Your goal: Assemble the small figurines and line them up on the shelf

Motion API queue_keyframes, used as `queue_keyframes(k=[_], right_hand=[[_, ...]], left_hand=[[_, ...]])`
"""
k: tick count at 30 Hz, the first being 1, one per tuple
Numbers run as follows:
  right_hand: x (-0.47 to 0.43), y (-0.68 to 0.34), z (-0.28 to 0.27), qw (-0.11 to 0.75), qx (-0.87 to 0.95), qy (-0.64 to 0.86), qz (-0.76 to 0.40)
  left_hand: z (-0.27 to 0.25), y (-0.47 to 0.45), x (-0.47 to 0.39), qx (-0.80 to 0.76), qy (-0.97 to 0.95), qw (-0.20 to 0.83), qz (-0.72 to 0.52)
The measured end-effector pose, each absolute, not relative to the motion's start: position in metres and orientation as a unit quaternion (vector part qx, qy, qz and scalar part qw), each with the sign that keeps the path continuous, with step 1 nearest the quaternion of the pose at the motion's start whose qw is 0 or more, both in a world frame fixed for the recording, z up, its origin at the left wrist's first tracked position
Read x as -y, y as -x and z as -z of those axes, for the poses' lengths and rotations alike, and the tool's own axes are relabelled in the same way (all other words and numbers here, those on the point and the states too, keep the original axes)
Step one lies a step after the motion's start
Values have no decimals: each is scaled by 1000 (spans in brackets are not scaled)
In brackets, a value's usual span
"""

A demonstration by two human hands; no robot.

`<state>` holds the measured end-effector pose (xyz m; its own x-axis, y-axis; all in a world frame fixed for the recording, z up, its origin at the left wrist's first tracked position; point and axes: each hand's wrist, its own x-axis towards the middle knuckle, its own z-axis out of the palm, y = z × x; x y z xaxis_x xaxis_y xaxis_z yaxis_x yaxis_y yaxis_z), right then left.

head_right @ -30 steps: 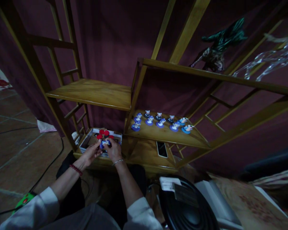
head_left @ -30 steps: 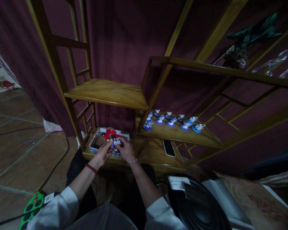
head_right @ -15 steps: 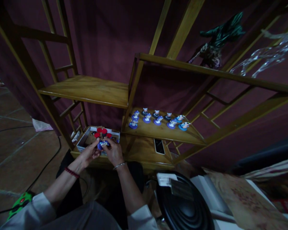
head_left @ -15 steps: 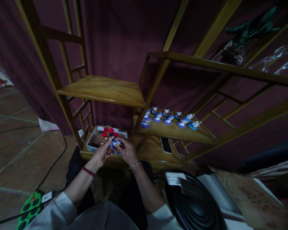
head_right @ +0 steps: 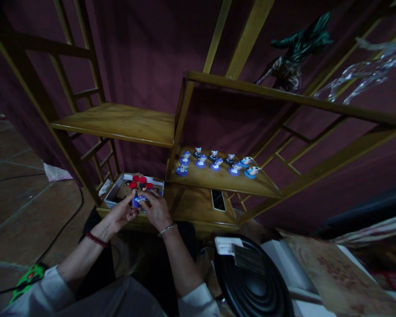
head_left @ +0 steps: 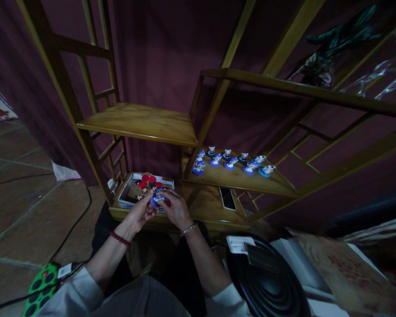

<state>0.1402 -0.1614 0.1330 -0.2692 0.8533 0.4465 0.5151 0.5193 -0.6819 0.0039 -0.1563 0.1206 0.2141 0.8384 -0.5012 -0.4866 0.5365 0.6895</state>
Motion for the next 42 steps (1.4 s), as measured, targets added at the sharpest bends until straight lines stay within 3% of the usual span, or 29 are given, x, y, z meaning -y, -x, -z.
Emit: queue_keyframes(k=[23,42], right_hand=[[164,-140,-142,353,802,452,-168],[167,-135,-147,370,772,483,-185]], left_hand=[[-119,-9,153,-483,-159,745,-432],[-128,-8,157,-460,-159,754,-441]])
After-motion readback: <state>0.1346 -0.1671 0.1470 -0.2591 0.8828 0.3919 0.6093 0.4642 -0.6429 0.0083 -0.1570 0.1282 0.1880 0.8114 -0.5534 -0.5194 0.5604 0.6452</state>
